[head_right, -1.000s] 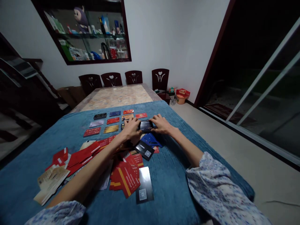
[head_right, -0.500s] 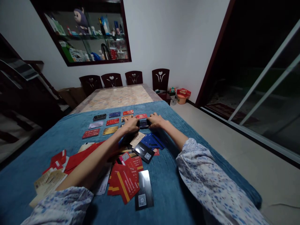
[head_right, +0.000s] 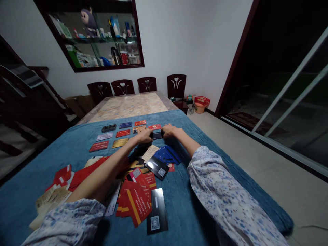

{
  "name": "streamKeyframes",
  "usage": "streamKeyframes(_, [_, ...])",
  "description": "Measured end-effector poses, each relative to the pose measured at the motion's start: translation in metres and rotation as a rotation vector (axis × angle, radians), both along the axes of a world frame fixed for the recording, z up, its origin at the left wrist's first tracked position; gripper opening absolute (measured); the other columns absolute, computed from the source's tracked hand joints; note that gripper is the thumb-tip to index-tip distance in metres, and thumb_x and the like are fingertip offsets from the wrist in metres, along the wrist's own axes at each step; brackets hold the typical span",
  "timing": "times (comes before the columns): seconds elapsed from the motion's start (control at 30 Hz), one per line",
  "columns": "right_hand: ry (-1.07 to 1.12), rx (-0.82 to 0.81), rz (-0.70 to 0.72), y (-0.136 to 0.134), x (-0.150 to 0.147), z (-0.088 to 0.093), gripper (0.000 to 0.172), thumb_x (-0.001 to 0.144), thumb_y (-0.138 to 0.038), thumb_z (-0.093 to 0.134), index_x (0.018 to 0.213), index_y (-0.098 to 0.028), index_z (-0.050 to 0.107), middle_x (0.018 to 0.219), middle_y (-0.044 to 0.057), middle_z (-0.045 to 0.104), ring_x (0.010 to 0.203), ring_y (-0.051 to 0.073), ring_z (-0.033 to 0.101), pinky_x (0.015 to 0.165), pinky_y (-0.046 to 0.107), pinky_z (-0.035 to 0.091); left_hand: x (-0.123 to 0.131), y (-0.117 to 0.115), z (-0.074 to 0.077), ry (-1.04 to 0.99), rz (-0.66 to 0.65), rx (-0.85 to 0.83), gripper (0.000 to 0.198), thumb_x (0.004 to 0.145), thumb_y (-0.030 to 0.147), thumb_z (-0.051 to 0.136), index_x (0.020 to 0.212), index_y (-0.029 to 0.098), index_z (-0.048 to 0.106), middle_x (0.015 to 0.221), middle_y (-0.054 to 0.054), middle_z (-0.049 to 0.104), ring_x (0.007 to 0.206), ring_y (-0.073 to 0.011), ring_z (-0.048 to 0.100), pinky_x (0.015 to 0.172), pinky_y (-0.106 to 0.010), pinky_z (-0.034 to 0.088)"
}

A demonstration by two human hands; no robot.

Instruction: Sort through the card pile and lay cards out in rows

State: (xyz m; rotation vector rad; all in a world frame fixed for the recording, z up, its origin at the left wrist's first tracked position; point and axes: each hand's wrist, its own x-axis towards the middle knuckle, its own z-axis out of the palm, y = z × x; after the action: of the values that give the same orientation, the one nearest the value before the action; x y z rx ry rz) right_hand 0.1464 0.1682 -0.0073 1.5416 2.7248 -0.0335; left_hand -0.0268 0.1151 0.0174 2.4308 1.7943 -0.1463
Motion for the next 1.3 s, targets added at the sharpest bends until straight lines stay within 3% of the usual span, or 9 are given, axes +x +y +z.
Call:
streamKeyframes(0.4, [-0.092, -0.092, 0.002, 0.001, -0.009, 0.006, 0.03, 0.068, -0.022, 0.07, 0.097, -0.02, 0.076, 0.105, 0.011, 0.072, 0.108, 0.03, 0.063, 0.096, 0.036, 0.047, 0.007, -0.001, -0.002, 0.055, -0.002, -0.001, 0.043, 0.073, 0.016, 0.059, 0.115, 0.013, 0.066, 0.141, -0.022, 0.05, 0.139, -0.0427, 0.032, 0.109, -0.069, 0.027])
streamKeyframes(0.67, [-0.084, -0.106, -0.014, -0.003, -0.007, 0.008, 0.037, 0.069, -0.026, 0.069, 0.105, -0.02, 0.074, 0.108, 0.012, 0.071, 0.102, 0.029, 0.065, 0.082, 0.033, 0.051, 0.008, -0.001, -0.008, 0.047, 0.011, 0.03, 0.041, 0.075, 0.015, 0.057, 0.116, 0.012, 0.065, 0.139, -0.022, 0.052, 0.138, -0.0408, 0.033, 0.107, -0.066, 0.03])
streamKeyframes(0.97, [-0.038, -0.049, -0.049, -0.016, 0.008, 0.009, 0.065, 0.076, -0.034, 0.068, 0.139, -0.021, 0.055, 0.129, 0.016, 0.06, 0.12, 0.036, 0.052, 0.088, 0.041, 0.049, 0.007, -0.03, -0.002, 0.033, -0.041, 0.172, 0.039, 0.078, 0.016, 0.057, 0.115, 0.017, 0.065, 0.137, -0.018, 0.052, 0.134, -0.0361, 0.035, 0.105, -0.063, 0.033])
streamKeyframes(1.3, [0.046, 0.097, 0.011, -0.055, 0.03, 0.006, 0.044, 0.086, -0.027, 0.058, 0.13, -0.023, 0.062, 0.123, 0.014, 0.06, 0.112, 0.031, 0.049, 0.084, 0.038, 0.043, 0.003, -0.064, -0.007, -0.038, -0.119, 0.246, 0.032, 0.081, 0.016, 0.057, 0.111, 0.019, 0.068, 0.132, -0.015, 0.056, 0.134, -0.0357, 0.033, 0.103, -0.061, 0.033])
